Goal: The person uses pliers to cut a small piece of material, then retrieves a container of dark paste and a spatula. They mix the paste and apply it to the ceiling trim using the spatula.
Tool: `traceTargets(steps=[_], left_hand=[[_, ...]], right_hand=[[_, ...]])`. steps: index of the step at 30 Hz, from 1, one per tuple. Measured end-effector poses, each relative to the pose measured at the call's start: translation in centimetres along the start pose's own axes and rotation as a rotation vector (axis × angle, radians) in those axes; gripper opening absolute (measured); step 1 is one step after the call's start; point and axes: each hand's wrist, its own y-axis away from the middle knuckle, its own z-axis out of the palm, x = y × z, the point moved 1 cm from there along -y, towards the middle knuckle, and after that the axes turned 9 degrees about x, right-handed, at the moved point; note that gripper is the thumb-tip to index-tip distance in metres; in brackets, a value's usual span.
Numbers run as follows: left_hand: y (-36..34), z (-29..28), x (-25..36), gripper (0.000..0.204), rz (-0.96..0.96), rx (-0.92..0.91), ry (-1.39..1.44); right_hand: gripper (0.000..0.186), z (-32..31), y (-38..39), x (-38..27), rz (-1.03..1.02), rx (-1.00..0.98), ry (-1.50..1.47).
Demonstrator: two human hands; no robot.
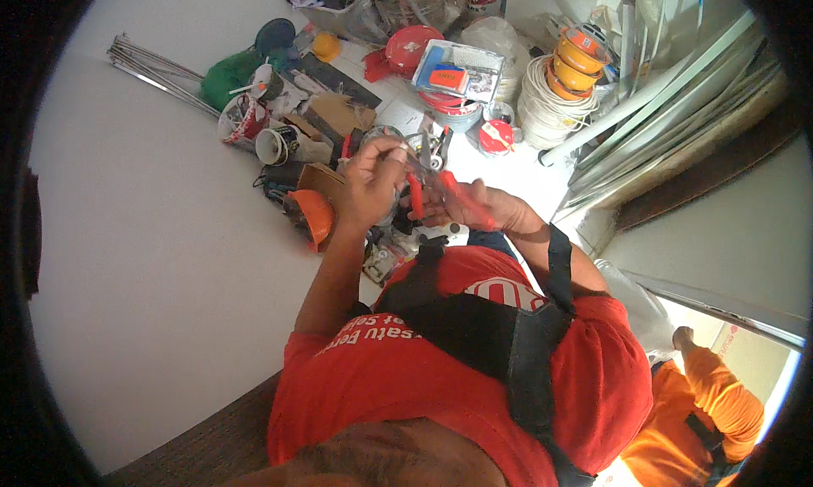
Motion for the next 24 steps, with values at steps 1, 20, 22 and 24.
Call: traceTargets(steps=[1, 20, 22, 24], left_hand=[[0.3, 0.1, 0.1, 0.011, 0.024, -0.042, -0.020], [1.0, 3.5, -0.4, 0.013, 0.114, -0.221, -0.251], [1.0, 4.2, -0.5, 0.013, 0.072, -0.220, -0.251], [1.0, 4.9, -0.6, 0.014, 0.001, -0.227, -0.241]], right_hand=[[0.104, 0.1, 0.1, 0.1, 0.005, -0.007, 0.081], [0.031, 3.0, 5.2, -0.9, -0.125, 0.703, 1.026], [0.030, 2.9, 6.1, -0.8, -0.024, 0.768, 0.948], [0.028, 3.0, 6.9, -1.0, 0.005, 0.792, 0.900]])
